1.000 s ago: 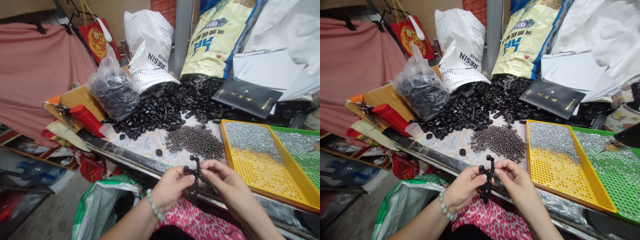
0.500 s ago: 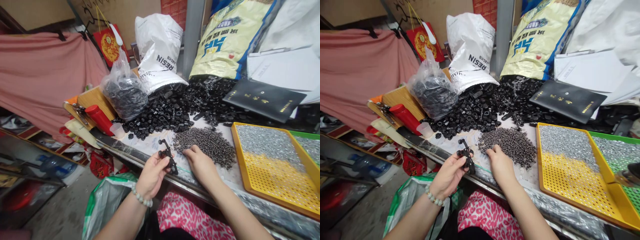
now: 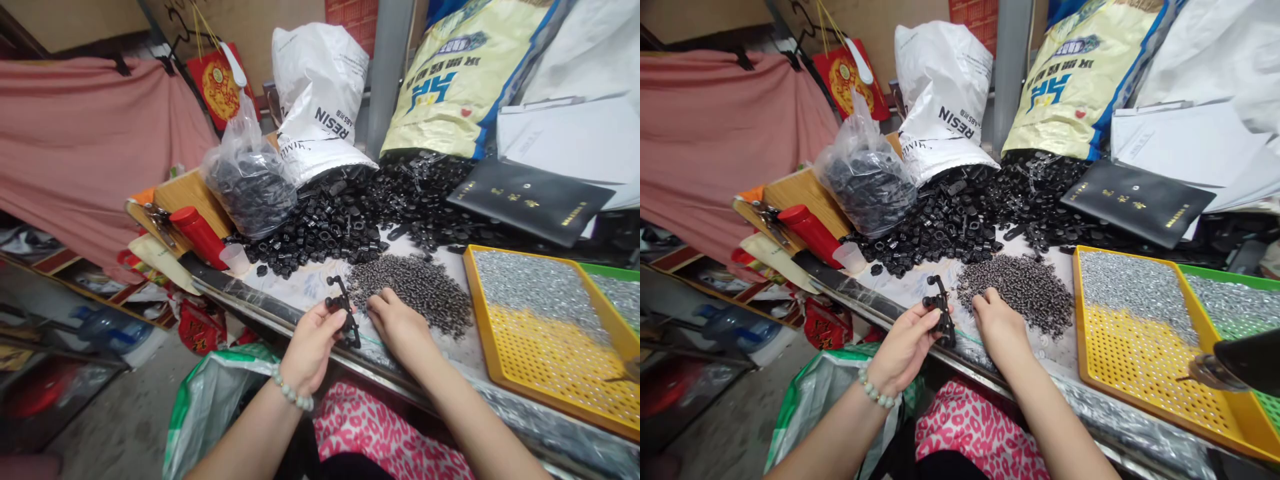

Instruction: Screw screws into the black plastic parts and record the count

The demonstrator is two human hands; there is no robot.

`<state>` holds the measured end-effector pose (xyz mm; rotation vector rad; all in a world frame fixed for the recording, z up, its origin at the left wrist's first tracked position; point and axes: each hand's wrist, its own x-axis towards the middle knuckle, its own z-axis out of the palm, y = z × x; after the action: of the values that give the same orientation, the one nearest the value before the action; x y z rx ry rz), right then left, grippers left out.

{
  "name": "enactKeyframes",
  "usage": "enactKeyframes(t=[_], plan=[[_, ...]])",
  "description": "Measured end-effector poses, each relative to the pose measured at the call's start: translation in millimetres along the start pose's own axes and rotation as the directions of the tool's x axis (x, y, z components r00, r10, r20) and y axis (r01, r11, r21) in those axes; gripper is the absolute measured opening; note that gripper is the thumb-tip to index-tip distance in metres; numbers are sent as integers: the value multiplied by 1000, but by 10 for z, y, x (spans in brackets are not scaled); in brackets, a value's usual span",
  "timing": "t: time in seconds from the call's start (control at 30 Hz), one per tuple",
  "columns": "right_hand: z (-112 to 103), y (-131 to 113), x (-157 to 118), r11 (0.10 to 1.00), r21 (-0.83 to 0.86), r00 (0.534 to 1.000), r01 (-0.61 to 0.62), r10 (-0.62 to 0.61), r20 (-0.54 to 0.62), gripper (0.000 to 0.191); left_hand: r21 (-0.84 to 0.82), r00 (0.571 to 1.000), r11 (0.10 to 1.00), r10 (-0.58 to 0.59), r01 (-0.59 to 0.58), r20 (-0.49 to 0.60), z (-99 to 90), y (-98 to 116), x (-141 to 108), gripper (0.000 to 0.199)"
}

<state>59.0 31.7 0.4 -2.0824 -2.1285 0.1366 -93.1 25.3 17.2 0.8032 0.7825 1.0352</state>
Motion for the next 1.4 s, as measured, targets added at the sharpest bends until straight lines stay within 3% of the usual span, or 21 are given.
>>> enactKeyframes(t=[0.17, 0.37, 0.53, 0.77, 1.0, 1.17, 1.23, 1.33, 1.4], plan=[[3, -41, -15, 999, 0, 999, 41, -41, -17, 17, -29, 1000, 1000, -4, 4, -1, 21, -2, 0, 16], [43, -97, -13, 1000, -29, 999, -3, 2, -47, 15, 13, 1000, 1000, 18, -18, -10, 25, -17, 15, 18], [57, 44, -167, 998, -45, 999, -33, 31, -43, 14, 33, 999, 999, 8, -7, -35, 31, -50, 33, 20], [165, 238, -297, 981, 182, 982, 66, -32, -187, 12, 36, 999, 999, -18, 20, -35, 84, -100, 19, 23], [141, 163, -170, 986, 164, 984, 27, 3, -180, 18, 23, 999, 999, -24, 24, -36, 128, -84, -4, 24], [108, 197, -224, 956, 291, 975, 18, 48, -218, 12, -10, 999, 1000, -11, 11, -39, 193, -97, -4, 24], [76, 207, -305, 882, 469, 975, 40, 68, -211, 12, -22, 1000, 1000, 0, 0, 0, 208, -105, 0, 22], [2, 181, -411, 606, 790, 984, 89, 70, -164, 20, -29, 999, 1000, 0, 1, 43, 222, -124, 2, 19], [-47, 149, -437, 456, 886, 990, 82, 64, -125, 24, -26, 999, 1000, -6, 7, 53, 232, -138, 0, 18]])
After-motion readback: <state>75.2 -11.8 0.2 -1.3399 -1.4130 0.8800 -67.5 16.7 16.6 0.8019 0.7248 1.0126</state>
